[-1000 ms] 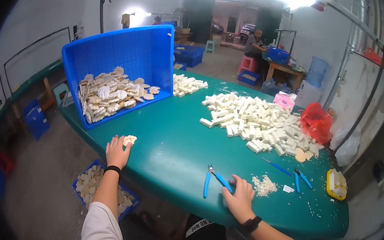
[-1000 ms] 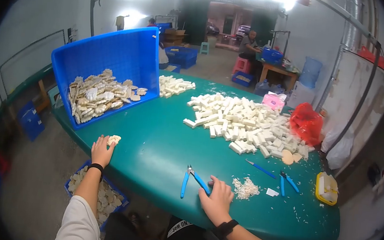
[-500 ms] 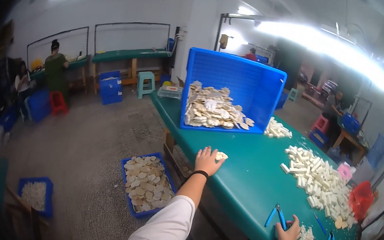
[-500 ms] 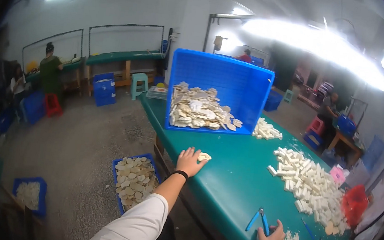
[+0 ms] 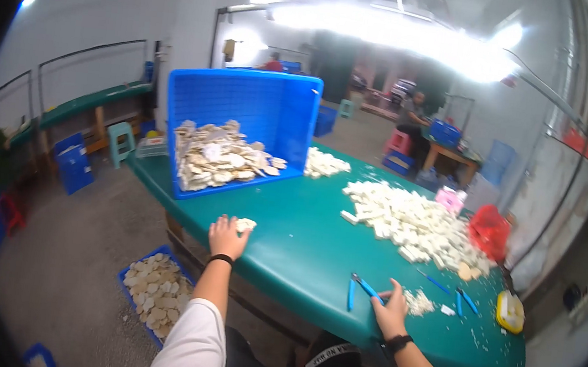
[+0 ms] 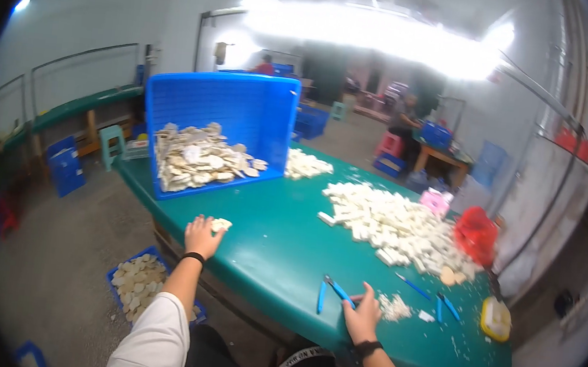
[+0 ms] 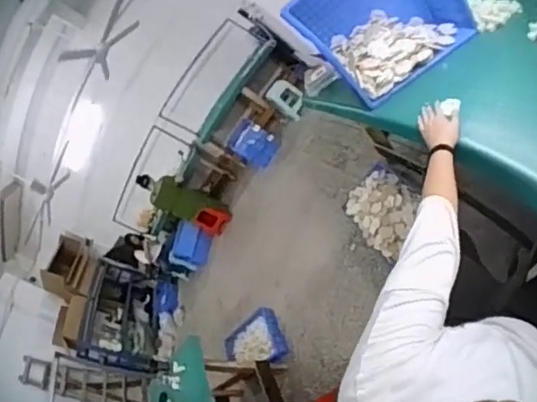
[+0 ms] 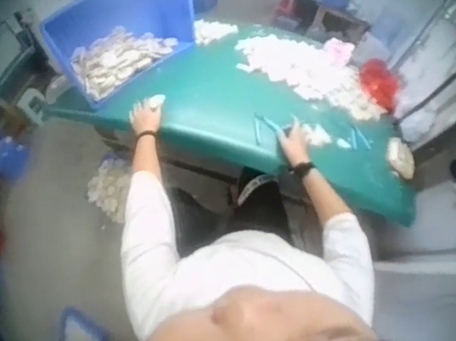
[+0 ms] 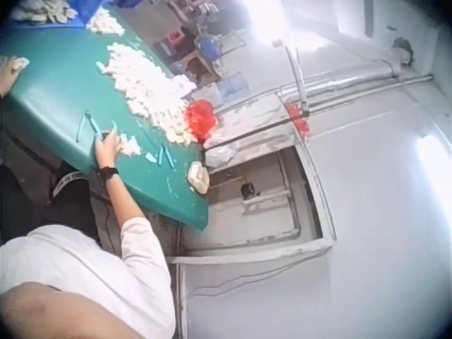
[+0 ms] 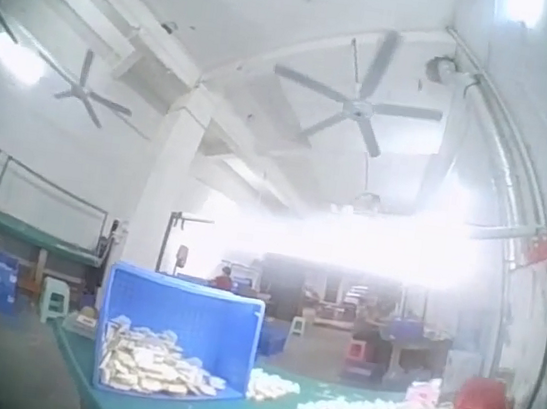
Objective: Trimming excess material from small white components using hand tools at a workbench.
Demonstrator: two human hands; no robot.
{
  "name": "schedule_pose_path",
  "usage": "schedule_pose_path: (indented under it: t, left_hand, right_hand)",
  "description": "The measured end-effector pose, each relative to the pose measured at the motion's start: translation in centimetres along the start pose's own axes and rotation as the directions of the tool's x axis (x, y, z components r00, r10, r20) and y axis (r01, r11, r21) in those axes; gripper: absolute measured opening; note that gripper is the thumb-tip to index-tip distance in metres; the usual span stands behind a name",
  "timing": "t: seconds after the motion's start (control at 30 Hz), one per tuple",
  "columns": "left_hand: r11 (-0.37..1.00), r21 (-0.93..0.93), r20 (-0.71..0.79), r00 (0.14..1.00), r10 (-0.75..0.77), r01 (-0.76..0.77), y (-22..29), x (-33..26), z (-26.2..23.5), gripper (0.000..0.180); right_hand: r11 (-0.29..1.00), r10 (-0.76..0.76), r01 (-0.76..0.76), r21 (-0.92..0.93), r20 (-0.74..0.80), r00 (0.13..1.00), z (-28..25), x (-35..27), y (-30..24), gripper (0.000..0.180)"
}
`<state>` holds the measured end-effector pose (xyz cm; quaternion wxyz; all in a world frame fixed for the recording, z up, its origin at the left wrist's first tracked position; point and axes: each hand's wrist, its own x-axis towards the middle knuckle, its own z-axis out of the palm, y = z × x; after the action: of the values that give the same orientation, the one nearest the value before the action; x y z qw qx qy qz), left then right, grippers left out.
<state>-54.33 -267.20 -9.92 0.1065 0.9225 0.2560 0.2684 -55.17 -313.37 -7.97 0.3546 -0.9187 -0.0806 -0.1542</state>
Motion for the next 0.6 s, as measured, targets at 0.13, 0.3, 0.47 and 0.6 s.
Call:
schedule_pose_path:
  t: [0.13, 0.3, 0.47, 0.6]
  left_hand:
    - [0.998, -0.037, 0.096, 0.995, -0.037, 0.041, 0.8, -0.1, -0.9, 0.068]
    - [0.999, -0.03, 0.116, 0.993, -0.025, 0.029, 0.5, -0.4, -1.3, 0.069]
    - [0.998, -0.057, 0.118, 0.993, -0.018, 0.025, 0.4, -0.6, -1.2, 0.068]
    - [0.998, -0.068, 0.111, 0.994, 0.003, 0.004, 0.5, -0.5, -1.5, 0.068]
  right_hand:
    - [1.0, 0.012, -0.012, -0.012, -0.029, 1.0, 0.2, 0.0, 0.6, 0.066]
    - [0.999, 0.033, -0.034, -0.026, -0.017, 0.999, 0.3, -0.4, 0.0, 0.061]
    - [0.999, 0.033, -0.035, -0.041, -0.047, 0.998, 0.8, -0.3, 0.6, 0.055]
    - [1.0, -0.026, 0.025, -0.008, -0.139, 0.99, 1.0, -0.3, 1.3, 0.049]
